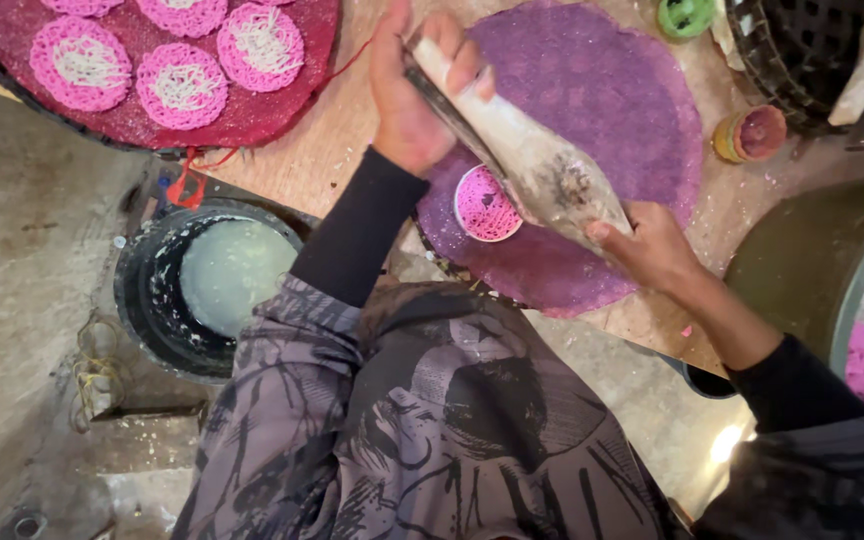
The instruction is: The person fills a cylindrical mold with pink paste using a wooden spreader and presses it onto a purple base while another person works with paste nearby.
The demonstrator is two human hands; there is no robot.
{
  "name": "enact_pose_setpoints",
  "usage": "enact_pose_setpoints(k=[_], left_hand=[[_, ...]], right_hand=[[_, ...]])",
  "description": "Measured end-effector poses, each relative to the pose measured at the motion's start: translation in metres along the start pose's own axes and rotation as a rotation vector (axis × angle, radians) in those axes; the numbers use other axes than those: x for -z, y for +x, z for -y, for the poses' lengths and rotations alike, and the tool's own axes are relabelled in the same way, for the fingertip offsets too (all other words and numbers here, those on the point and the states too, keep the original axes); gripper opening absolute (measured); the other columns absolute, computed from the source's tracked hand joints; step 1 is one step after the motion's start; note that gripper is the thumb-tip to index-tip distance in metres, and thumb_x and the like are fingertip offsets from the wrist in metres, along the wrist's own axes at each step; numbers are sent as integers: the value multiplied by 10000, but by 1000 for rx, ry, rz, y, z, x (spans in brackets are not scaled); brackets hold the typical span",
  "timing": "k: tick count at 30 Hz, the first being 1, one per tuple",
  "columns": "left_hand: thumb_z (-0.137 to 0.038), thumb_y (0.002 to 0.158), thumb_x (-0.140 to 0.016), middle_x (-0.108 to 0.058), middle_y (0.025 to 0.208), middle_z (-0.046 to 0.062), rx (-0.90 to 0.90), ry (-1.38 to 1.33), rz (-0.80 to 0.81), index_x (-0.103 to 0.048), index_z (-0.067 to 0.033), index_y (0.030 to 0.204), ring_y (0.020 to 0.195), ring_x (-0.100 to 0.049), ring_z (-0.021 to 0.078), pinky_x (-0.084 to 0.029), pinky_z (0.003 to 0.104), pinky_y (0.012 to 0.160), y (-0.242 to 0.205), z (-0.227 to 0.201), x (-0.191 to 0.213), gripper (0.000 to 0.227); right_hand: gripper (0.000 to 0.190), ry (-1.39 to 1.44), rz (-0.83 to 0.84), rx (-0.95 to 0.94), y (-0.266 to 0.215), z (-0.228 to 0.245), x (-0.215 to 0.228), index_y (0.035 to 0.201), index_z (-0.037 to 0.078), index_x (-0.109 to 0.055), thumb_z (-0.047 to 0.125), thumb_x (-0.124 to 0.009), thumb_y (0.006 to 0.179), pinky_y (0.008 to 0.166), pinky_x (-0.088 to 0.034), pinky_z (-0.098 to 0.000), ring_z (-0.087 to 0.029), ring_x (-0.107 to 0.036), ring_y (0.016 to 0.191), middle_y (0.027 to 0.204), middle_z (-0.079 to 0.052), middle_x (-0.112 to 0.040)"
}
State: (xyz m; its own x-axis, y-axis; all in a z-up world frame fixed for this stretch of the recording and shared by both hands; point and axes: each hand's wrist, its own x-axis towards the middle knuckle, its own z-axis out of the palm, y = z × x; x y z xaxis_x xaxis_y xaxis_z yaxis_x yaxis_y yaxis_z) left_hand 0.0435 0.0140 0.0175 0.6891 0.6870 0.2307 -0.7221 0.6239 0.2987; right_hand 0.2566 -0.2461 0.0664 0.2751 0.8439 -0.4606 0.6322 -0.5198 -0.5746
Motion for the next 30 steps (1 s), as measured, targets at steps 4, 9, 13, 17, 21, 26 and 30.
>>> enact_pose_setpoints(k=[4, 9, 13, 17, 21, 26, 30], left_hand=[[-807, 831, -506, -569, 1317, 59, 188, 160, 283, -474, -114, 1407, 1256, -533, 190, -412, 373, 1117, -25, -28, -35, 901], [-354, 746, -938, -634, 1407, 136, 15, 1752, 602, -634, -141, 1343, 1379, -509, 347, -371, 473, 1194, -41, 20, -47, 704], [-409, 824, -874, -648, 1394, 109, 53, 1563, 284, -631, -101, 1346, 1346, -589, 307, -449, 415, 1178, -47, 46, -34, 653], [-374, 762, -888, -630, 1343, 154, -135, 1503, 190, -596, -39, 1332, 1295, -568, 335, -405, 453, 1146, -63, 45, -26, 723], [-357, 838, -872, -688, 1321, 117, -51, 1599, 181, -642, -90, 1324, 1282, -627, 286, -461, 405, 1140, -67, 38, -23, 600], [-357, 816, -862, -687, 1278, 121, -10, 1481, 109, -627, -58, 1297, 1226, -645, 279, -480, 406, 1094, -66, 38, -22, 613], [-316, 840, -878, -689, 1300, 131, -90, 1589, 185, -646, -58, 1307, 1248, -637, 287, -474, 414, 1104, -65, 36, -24, 582]], right_hand=[[713, 157, -29, 11, -12, -25, 3, 1000, -54, -727, 633, -648, 824, 555, -534, -340, -131, -657, 646, 744, -82, -701], [652, 297, 6, 98, -18, -45, 1, 1063, -69, -741, 552, -589, 933, 576, -514, -363, -158, -637, 693, 798, -91, -700], [614, 172, 4, 10, -2, -43, -16, 1185, -6, -687, 550, -553, 961, 767, -442, -413, -242, -561, 925, 1029, -123, -630], [597, -244, -100, 140, 7, -31, -80, 1308, 56, -632, 548, -518, 990, 959, -371, -462, -326, -486, 1157, 1260, -155, -560], [602, -399, -185, 204, 11, -27, -118, 1430, 119, -577, 547, -482, 1018, 1151, -299, -512, -411, -411, 1389, 1492, -187, -489], [678, -473, -312, 302, 4, -20, -126, 1477, 113, -564, 582, -506, 991, 1155, -279, -568, -441, -404, 1412, 1515, -225, -499], [585, -473, -371, 318, 6, -12, -126, 1387, 135, -633, 532, -574, 961, 1134, -330, -550, -429, -470, 1362, 1441, -202, -574]])
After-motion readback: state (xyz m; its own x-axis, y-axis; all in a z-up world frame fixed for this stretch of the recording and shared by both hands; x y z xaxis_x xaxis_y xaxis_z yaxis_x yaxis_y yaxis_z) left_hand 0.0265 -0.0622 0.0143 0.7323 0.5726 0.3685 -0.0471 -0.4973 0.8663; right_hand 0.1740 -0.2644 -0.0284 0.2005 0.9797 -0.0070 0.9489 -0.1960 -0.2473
